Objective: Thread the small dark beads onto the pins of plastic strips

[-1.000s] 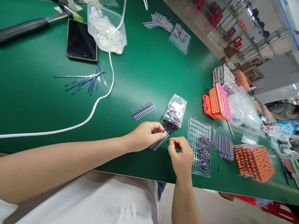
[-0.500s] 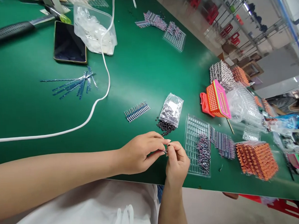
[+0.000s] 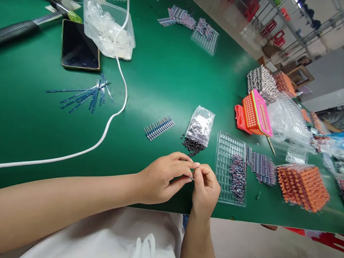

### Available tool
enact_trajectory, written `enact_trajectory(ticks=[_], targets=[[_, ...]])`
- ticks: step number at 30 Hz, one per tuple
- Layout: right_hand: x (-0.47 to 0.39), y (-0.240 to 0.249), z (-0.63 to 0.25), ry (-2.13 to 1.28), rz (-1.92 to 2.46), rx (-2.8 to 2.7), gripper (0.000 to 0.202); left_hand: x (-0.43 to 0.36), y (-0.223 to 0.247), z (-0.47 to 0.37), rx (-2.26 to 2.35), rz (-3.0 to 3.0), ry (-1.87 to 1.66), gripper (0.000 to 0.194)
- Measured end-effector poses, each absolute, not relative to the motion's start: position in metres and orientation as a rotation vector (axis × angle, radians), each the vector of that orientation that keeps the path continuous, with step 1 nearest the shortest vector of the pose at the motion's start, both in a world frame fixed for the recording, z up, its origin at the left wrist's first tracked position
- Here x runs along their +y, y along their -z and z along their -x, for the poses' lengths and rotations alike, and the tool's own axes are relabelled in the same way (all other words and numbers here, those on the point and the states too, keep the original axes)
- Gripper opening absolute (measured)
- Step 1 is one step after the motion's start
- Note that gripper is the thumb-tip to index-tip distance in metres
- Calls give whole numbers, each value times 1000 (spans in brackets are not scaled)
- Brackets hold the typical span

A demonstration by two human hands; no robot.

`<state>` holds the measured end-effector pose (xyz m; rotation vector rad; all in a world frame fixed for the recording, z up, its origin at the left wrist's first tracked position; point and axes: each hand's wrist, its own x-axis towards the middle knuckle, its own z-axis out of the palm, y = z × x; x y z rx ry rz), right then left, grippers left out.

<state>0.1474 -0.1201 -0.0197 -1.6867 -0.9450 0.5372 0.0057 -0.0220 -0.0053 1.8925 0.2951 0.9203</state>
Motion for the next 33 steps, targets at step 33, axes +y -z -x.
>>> enact_trajectory(ticks=[33], targets=[[-130, 26, -145, 301, 1741, -1325, 23, -15, -5, 2, 358, -1391, -455, 9]])
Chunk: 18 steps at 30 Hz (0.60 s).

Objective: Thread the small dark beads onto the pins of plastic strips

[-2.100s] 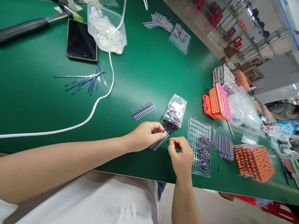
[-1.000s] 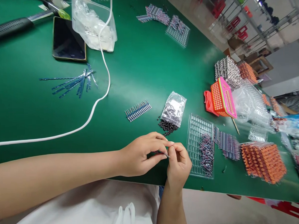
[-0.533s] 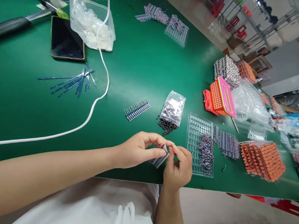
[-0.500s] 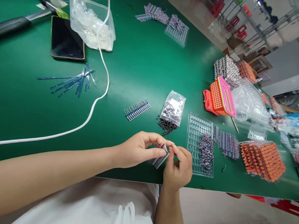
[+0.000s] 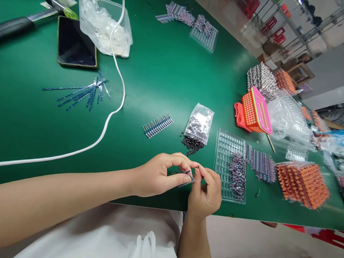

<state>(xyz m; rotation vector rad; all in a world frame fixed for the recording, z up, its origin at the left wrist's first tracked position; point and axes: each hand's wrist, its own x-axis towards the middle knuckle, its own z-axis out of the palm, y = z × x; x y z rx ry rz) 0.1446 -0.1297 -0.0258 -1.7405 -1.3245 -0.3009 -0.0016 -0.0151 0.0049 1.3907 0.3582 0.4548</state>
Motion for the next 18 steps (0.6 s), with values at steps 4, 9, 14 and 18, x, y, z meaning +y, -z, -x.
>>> enact_trajectory(ticks=[4, 9, 14, 18], targets=[[-130, 26, -145, 311, 1774, -1323, 19, -14, -5, 1, 359, -1404, -474, 9], [-128, 27, -145, 361, 1769, -1379, 22, -15, -3, -1, 386, -1342, -465, 10], [-126, 27, -145, 374, 1751, -1416, 24, -15, -2, -2, 412, -1264, -448, 12], [-126, 27, -145, 376, 1773, -1388, 21, -14, -4, -1, 387, -1351, -454, 10]])
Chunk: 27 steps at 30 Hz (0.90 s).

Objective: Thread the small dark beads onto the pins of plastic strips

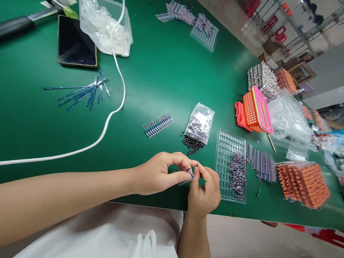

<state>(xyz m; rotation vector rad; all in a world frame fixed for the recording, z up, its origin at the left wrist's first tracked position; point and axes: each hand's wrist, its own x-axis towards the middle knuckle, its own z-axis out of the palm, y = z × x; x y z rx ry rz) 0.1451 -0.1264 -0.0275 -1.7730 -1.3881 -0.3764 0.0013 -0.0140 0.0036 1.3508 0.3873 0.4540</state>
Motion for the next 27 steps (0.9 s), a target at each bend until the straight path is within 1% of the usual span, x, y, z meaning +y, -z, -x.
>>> enact_trajectory(ticks=[8, 13, 20, 23, 27], targets=[[-127, 28, -145, 320, 1756, -1353, 20, -15, -4, -1, 398, -1325, -443, 11], [-127, 27, -145, 332, 1763, -1361, 16, -16, -2, -3, 415, -1229, -408, 12], [-128, 29, -144, 324, 1749, -1338, 16, -17, 0, -3, 421, -1183, -402, 14], [-130, 28, -143, 201, 1714, -1272, 14, -17, 0, -5, 453, -1132, -396, 16], [-132, 26, -141, -132, 1632, -1112, 5, -17, -3, -7, 549, -1095, -398, 18]])
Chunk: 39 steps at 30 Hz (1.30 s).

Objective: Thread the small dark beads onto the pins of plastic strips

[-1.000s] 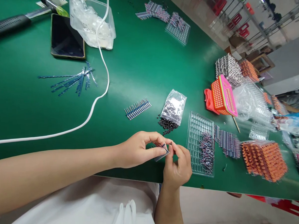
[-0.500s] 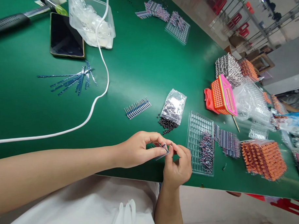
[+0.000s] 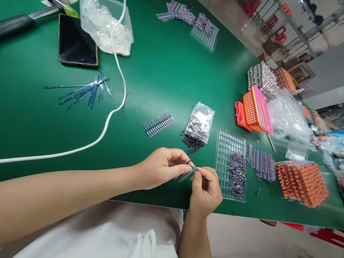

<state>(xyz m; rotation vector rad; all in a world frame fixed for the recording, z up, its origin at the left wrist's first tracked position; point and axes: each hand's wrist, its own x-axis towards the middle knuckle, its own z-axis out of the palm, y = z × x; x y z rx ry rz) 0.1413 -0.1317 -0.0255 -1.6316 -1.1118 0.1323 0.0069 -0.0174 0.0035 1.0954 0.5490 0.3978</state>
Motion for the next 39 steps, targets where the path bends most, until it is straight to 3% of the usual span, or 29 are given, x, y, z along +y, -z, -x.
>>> enact_trajectory(ticks=[6, 39], targets=[[-128, 25, -141, -326, 1497, -991, 2, -17, -8, -9, 590, -1103, -381, 17], [-129, 21, -141, -423, 1537, -954, 6, -14, -8, -7, 620, -1242, -332, 23]])
